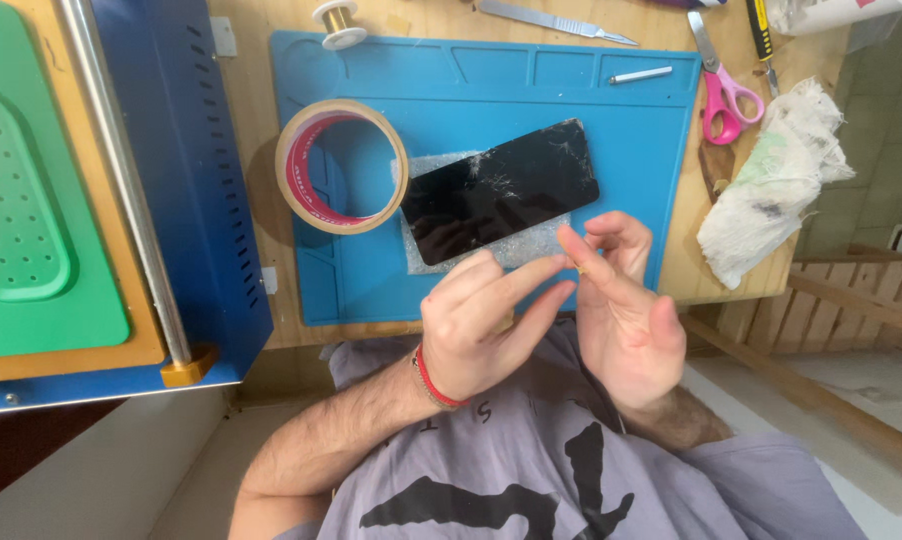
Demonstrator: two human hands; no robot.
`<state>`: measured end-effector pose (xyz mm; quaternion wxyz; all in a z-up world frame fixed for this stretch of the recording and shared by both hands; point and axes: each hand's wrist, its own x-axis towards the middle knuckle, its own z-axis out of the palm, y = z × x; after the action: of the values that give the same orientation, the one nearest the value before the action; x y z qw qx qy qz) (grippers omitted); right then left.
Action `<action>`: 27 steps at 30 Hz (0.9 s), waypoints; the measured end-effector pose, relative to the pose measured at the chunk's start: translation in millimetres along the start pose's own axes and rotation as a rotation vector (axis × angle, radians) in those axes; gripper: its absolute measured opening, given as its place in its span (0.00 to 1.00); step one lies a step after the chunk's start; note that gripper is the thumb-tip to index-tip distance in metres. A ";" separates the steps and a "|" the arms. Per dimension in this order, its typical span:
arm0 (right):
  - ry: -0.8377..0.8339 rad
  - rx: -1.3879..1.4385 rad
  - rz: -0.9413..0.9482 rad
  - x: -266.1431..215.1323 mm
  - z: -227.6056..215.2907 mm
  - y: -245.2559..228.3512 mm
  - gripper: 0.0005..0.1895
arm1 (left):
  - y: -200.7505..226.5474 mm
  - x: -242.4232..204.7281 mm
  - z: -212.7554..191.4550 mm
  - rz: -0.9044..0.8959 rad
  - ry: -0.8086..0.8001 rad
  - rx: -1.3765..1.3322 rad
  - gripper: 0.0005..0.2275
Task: The person attempts to cut a roll of masking tape using a metal file, then switches to using pink scissors to cut a strip of tape. The person handles the tape roll and scissors over a workbench containing a cracked smartphone.
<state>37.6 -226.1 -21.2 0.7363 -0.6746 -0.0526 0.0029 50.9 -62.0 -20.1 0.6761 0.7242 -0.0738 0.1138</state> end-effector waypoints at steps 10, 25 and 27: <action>-0.141 0.161 0.043 -9.8 2.2 -15.2 0.58 | -2.9 24.7 -3.8 0.698 0.176 0.371 0.09; 0.118 -0.264 -0.267 10.0 -10.3 -3.3 0.18 | 7.5 10.9 -1.1 -0.646 -0.044 -0.768 0.05; 0.110 -0.287 -0.286 20.6 -8.0 -9.2 0.11 | 5.8 7.2 2.0 -0.667 -0.078 -0.817 0.05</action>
<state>58.2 -233.3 -11.2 0.6273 -0.7574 -0.1073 -0.1462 56.4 -64.1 -12.7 0.8995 0.3895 0.0970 -0.1727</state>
